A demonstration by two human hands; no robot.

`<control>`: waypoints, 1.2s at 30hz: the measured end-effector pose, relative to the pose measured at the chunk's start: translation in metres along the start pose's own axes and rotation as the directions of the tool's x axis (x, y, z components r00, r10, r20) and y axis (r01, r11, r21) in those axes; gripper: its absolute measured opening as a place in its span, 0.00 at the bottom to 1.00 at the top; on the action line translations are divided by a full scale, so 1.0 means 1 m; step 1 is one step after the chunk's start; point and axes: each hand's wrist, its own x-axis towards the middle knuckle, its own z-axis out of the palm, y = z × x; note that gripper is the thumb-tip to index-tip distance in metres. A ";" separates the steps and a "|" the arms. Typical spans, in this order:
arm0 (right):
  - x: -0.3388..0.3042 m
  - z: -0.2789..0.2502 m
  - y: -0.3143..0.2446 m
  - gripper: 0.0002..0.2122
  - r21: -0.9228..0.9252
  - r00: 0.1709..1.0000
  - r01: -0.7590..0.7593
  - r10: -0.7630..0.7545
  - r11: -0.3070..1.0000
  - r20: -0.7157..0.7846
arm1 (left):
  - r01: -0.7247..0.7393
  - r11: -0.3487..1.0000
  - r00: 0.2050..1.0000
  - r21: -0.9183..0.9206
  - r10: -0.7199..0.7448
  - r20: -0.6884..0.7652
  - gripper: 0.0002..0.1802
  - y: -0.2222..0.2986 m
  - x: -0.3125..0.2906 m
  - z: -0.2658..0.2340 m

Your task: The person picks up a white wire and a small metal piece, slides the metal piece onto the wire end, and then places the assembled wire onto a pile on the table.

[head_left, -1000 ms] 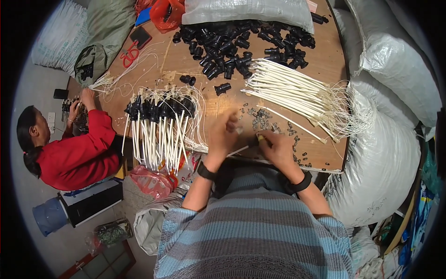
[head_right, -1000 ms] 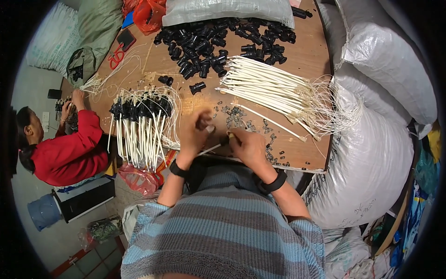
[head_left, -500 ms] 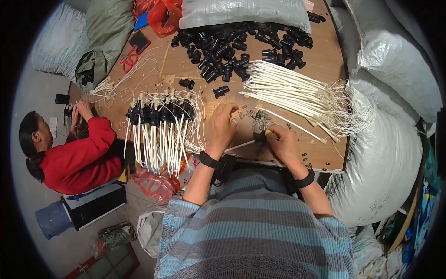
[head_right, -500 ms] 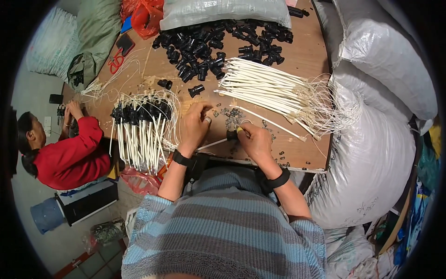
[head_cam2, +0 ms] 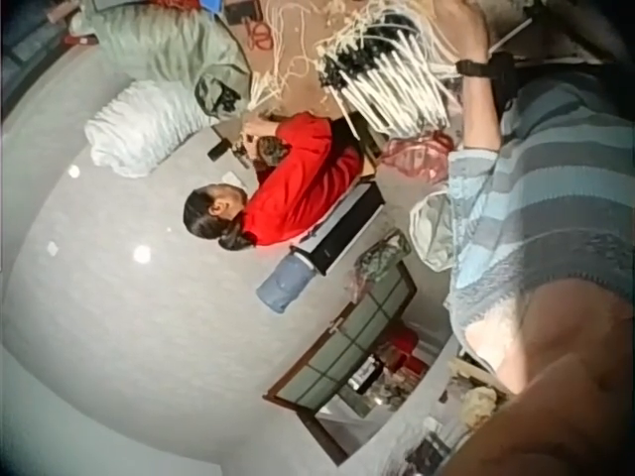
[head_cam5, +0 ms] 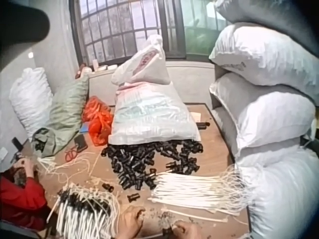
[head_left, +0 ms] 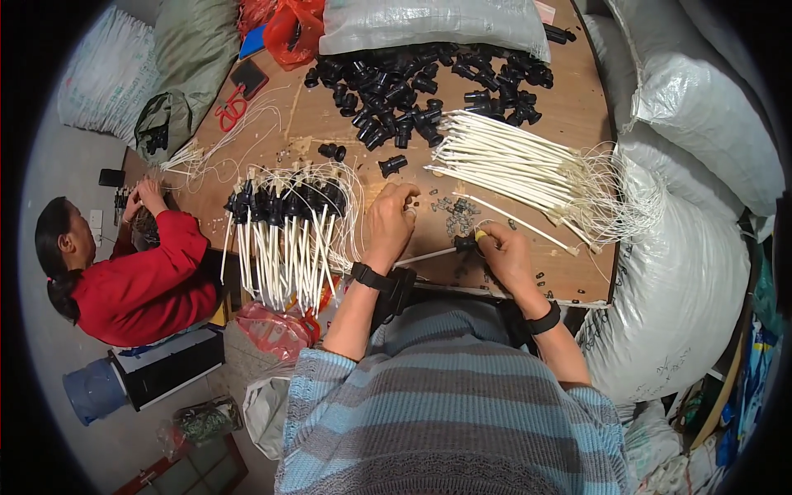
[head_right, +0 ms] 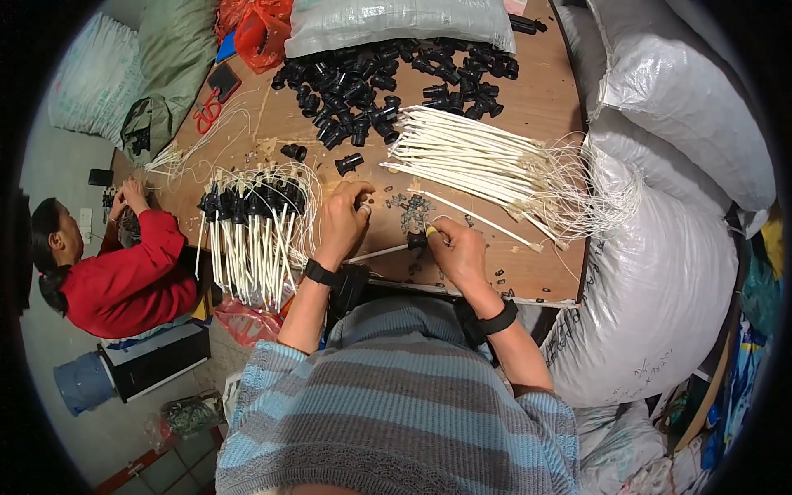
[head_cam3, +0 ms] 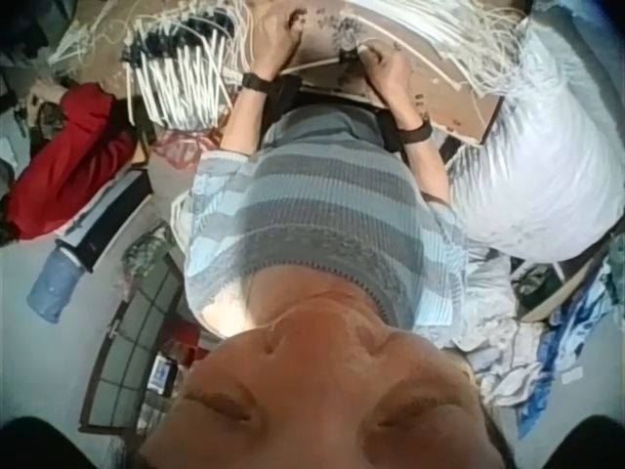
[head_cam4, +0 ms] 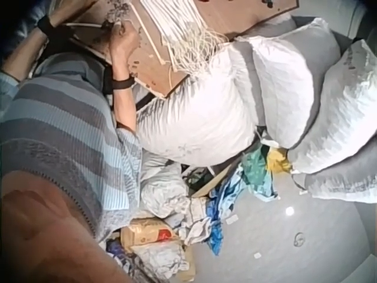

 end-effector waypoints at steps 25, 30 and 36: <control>0.008 0.020 0.015 0.05 -0.150 0.961 0.181 -0.207 0.972 -0.184 | -0.330 0.914 0.943 -0.236 0.333 -0.028 0.14 0.070 -0.019 0.019; 0.001 0.021 0.003 0.03 -0.351 0.916 0.244 -0.333 0.904 -0.221 | -0.009 0.925 1.000 -0.379 0.016 0.014 0.12 0.066 -0.025 0.019; -0.009 0.018 -0.009 0.06 -0.463 0.935 0.264 -0.342 0.846 -0.091 | 0.153 0.847 0.988 -0.510 -0.113 0.107 0.08 0.050 -0.027 0.021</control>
